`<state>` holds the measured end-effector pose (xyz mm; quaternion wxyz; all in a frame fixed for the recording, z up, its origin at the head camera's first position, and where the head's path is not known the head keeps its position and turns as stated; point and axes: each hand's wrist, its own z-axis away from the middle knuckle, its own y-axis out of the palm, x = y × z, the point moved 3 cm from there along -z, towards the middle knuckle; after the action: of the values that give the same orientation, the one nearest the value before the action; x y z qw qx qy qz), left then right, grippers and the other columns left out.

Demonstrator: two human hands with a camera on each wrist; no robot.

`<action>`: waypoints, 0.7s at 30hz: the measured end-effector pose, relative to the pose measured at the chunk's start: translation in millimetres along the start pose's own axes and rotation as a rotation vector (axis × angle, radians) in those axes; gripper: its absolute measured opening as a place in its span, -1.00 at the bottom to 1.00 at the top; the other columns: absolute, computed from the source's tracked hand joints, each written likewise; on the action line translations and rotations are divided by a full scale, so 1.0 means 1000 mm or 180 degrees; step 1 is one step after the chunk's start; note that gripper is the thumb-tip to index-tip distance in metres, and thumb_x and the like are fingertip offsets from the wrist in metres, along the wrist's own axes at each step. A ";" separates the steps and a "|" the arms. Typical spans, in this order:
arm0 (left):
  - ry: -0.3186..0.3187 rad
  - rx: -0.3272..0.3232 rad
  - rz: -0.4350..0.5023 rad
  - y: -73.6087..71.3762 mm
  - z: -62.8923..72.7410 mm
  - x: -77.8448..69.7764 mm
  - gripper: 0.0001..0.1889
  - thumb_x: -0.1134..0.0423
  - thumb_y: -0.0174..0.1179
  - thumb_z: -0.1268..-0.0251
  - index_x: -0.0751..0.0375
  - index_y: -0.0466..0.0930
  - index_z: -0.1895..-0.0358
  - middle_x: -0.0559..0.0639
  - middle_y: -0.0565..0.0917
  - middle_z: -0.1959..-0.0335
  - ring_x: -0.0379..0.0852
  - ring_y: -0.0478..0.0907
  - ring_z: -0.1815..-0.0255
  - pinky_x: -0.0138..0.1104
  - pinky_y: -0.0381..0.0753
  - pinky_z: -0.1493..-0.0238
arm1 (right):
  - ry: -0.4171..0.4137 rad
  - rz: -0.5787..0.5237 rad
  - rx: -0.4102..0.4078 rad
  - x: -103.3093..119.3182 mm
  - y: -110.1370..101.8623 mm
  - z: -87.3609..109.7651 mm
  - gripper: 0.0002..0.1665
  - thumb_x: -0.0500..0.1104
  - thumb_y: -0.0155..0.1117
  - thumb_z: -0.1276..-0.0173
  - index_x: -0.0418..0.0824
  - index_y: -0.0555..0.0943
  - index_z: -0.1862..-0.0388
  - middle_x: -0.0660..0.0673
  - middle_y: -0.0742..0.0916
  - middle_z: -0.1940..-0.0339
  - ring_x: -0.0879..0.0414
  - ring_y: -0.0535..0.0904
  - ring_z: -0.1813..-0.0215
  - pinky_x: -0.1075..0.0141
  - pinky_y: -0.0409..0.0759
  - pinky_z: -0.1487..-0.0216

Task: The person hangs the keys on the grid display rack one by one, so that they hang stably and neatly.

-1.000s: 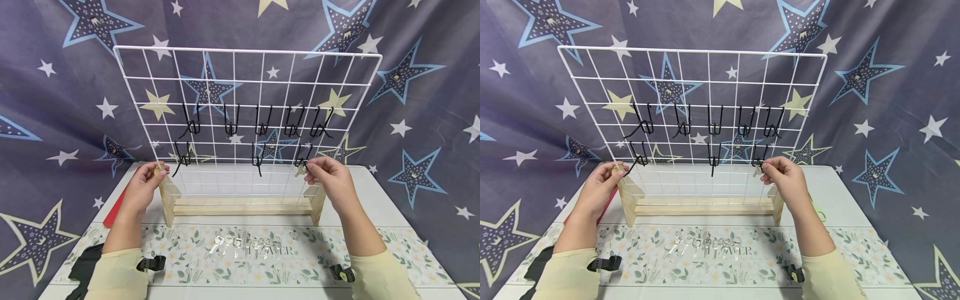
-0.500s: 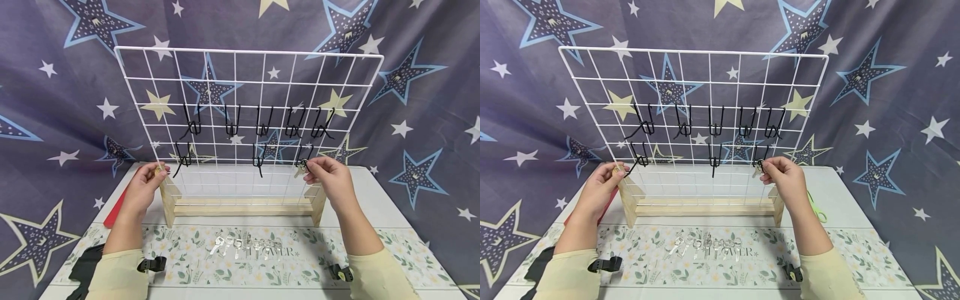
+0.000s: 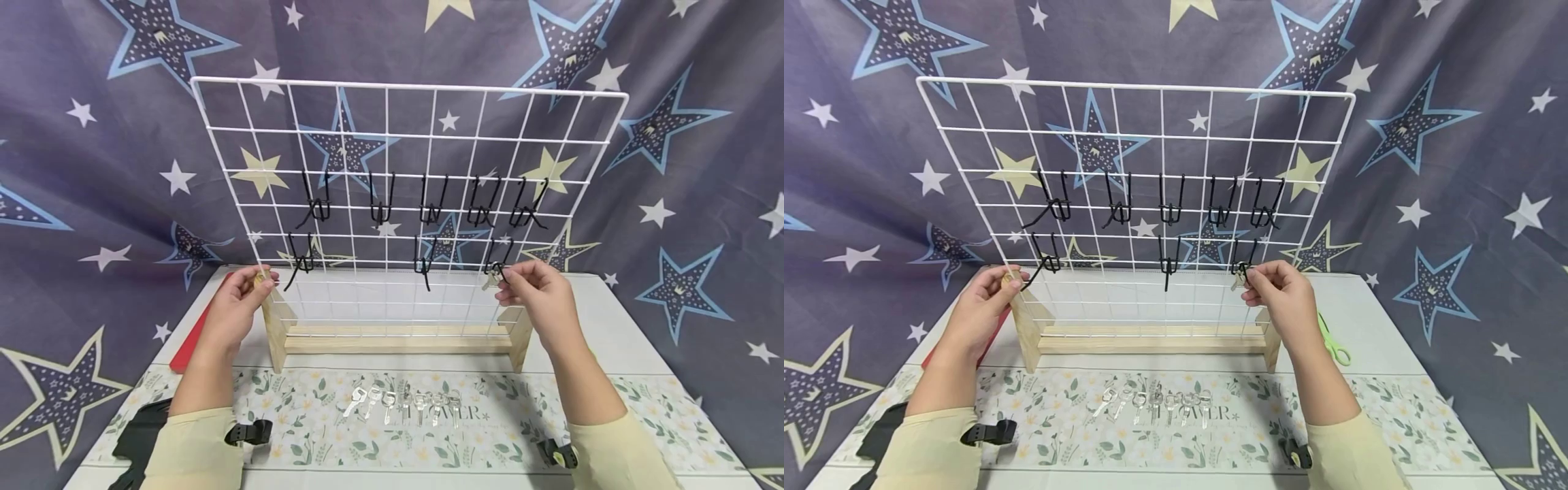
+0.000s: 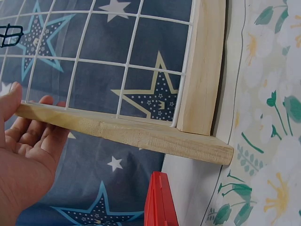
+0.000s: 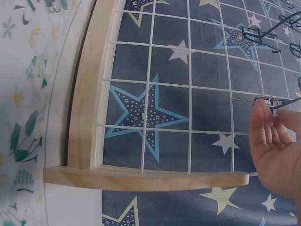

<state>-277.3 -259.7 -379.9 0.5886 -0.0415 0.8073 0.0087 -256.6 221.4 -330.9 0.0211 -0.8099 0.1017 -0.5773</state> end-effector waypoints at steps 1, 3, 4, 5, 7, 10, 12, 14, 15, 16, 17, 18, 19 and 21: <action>-0.0002 -0.0002 -0.0004 0.000 0.000 0.000 -0.64 0.23 0.19 -0.41 0.13 0.45 -0.21 -0.15 0.62 -0.02 -0.33 0.54 -0.06 -0.62 0.46 -0.07 | -0.0006 0.0036 -0.0004 -0.001 -0.001 0.001 -0.75 -0.12 0.25 -0.44 -0.33 0.55 0.17 -0.09 0.72 0.39 0.13 0.73 0.41 0.25 0.73 0.29; -0.0004 -0.0007 -0.0008 0.000 0.000 0.001 -0.64 0.24 0.19 -0.41 0.13 0.45 -0.21 -0.16 0.63 -0.01 -0.33 0.54 -0.06 -0.62 0.46 -0.07 | -0.0009 0.0107 0.0007 -0.002 -0.002 0.005 -0.74 -0.13 0.23 -0.45 -0.35 0.55 0.17 -0.08 0.72 0.39 0.13 0.72 0.41 0.25 0.73 0.29; -0.0006 -0.0009 -0.0010 -0.001 0.000 0.002 -0.65 0.24 0.19 -0.40 0.13 0.46 -0.21 -0.17 0.63 -0.01 -0.34 0.54 -0.06 -0.62 0.46 -0.07 | -0.0009 0.0174 0.0026 -0.003 -0.002 0.007 -0.72 -0.12 0.22 -0.46 -0.37 0.54 0.16 -0.08 0.72 0.39 0.13 0.72 0.40 0.25 0.73 0.29; -0.0005 -0.0008 -0.0008 -0.001 -0.001 0.002 -0.65 0.24 0.19 -0.40 0.13 0.46 -0.21 -0.17 0.63 -0.01 -0.33 0.54 -0.06 -0.62 0.45 -0.08 | -0.0001 0.0224 0.0052 -0.004 -0.003 0.008 -0.70 -0.11 0.21 -0.46 -0.39 0.54 0.16 -0.10 0.72 0.39 0.12 0.72 0.40 0.25 0.73 0.29; -0.0004 -0.0009 -0.0022 -0.001 -0.001 0.002 -0.65 0.24 0.19 -0.40 0.12 0.46 -0.20 -0.16 0.63 -0.01 -0.33 0.54 -0.06 -0.62 0.45 -0.08 | 0.0033 0.0334 0.0135 -0.006 -0.003 0.012 -0.64 -0.07 0.21 -0.47 -0.41 0.53 0.15 -0.15 0.71 0.37 0.10 0.71 0.39 0.24 0.73 0.29; 0.0003 -0.0006 -0.0043 0.000 -0.001 0.001 -0.65 0.24 0.19 -0.41 0.13 0.46 -0.21 -0.15 0.63 -0.02 -0.33 0.55 -0.07 -0.62 0.45 -0.08 | 0.0126 0.0520 0.0316 -0.010 -0.003 0.016 -0.56 0.01 0.20 -0.47 -0.41 0.53 0.14 -0.25 0.70 0.34 0.07 0.71 0.38 0.23 0.73 0.30; 0.0007 -0.0004 -0.0043 0.000 -0.002 0.000 -0.64 0.23 0.19 -0.41 0.13 0.45 -0.21 -0.14 0.63 -0.03 -0.33 0.55 -0.07 -0.62 0.45 -0.08 | 0.0201 0.0636 0.0459 -0.013 -0.002 0.018 -0.54 0.05 0.19 -0.47 -0.39 0.54 0.14 -0.29 0.70 0.33 0.05 0.70 0.38 0.23 0.72 0.31; 0.0011 -0.0003 -0.0017 0.001 -0.002 -0.001 -0.64 0.24 0.19 -0.41 0.13 0.45 -0.21 -0.14 0.63 -0.03 -0.32 0.55 -0.07 -0.62 0.46 -0.08 | 0.0272 0.0760 0.0621 -0.016 -0.001 0.021 -0.56 0.08 0.18 -0.47 -0.34 0.55 0.14 -0.30 0.70 0.32 0.04 0.70 0.38 0.22 0.71 0.32; 0.0012 -0.0001 -0.0003 0.001 -0.002 -0.001 -0.64 0.24 0.19 -0.41 0.13 0.45 -0.21 -0.13 0.62 -0.03 -0.32 0.55 -0.07 -0.62 0.47 -0.07 | 0.0294 0.0801 0.0713 -0.017 0.000 0.022 -0.57 0.07 0.18 -0.47 -0.32 0.56 0.14 -0.31 0.70 0.31 0.02 0.70 0.38 0.21 0.71 0.32; 0.0011 0.0000 0.0015 0.001 -0.002 -0.002 -0.64 0.24 0.19 -0.41 0.13 0.45 -0.21 -0.14 0.62 -0.03 -0.32 0.55 -0.07 -0.62 0.47 -0.07 | 0.0315 0.0848 0.0813 -0.018 0.001 0.023 -0.60 0.06 0.19 -0.47 -0.30 0.57 0.15 -0.30 0.70 0.32 0.01 0.70 0.38 0.20 0.71 0.32; 0.0011 -0.0001 0.0034 0.001 -0.002 -0.002 -0.64 0.25 0.19 -0.41 0.13 0.45 -0.21 -0.13 0.62 -0.03 -0.31 0.55 -0.07 -0.62 0.47 -0.07 | 0.0347 0.0887 0.0916 -0.020 0.002 0.024 -0.63 0.04 0.19 -0.47 -0.29 0.57 0.15 -0.29 0.70 0.32 -0.02 0.69 0.38 0.20 0.71 0.32; 0.0009 -0.0003 0.0049 0.001 -0.001 -0.002 -0.64 0.25 0.19 -0.41 0.13 0.45 -0.21 -0.13 0.62 -0.03 -0.31 0.55 -0.07 -0.61 0.48 -0.07 | 0.0380 0.0937 0.1018 -0.022 0.004 0.025 -0.65 0.03 0.19 -0.47 -0.27 0.58 0.15 -0.27 0.70 0.32 -0.03 0.69 0.38 0.18 0.71 0.32; 0.0001 -0.0004 0.0058 0.001 -0.001 -0.002 -0.64 0.25 0.19 -0.41 0.13 0.45 -0.21 -0.13 0.62 -0.03 -0.31 0.55 -0.07 -0.62 0.47 -0.07 | 0.0396 0.1005 0.1131 -0.023 0.005 0.026 -0.67 0.02 0.19 -0.47 -0.26 0.58 0.14 -0.24 0.70 0.33 -0.03 0.68 0.38 0.18 0.71 0.32; -0.0014 -0.0008 0.0060 0.001 -0.001 -0.002 -0.63 0.25 0.19 -0.41 0.14 0.44 -0.23 -0.12 0.62 -0.04 -0.32 0.55 -0.07 -0.62 0.47 -0.07 | 0.0450 0.1132 0.1358 -0.028 0.010 0.029 -0.69 -0.01 0.20 -0.46 -0.26 0.59 0.15 -0.20 0.70 0.37 -0.04 0.67 0.39 0.19 0.70 0.34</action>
<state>-278.0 -258.7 -377.6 0.5901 -0.0346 0.8064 0.0154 -239.7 214.7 -368.0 0.2848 -0.7143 0.1196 -0.6280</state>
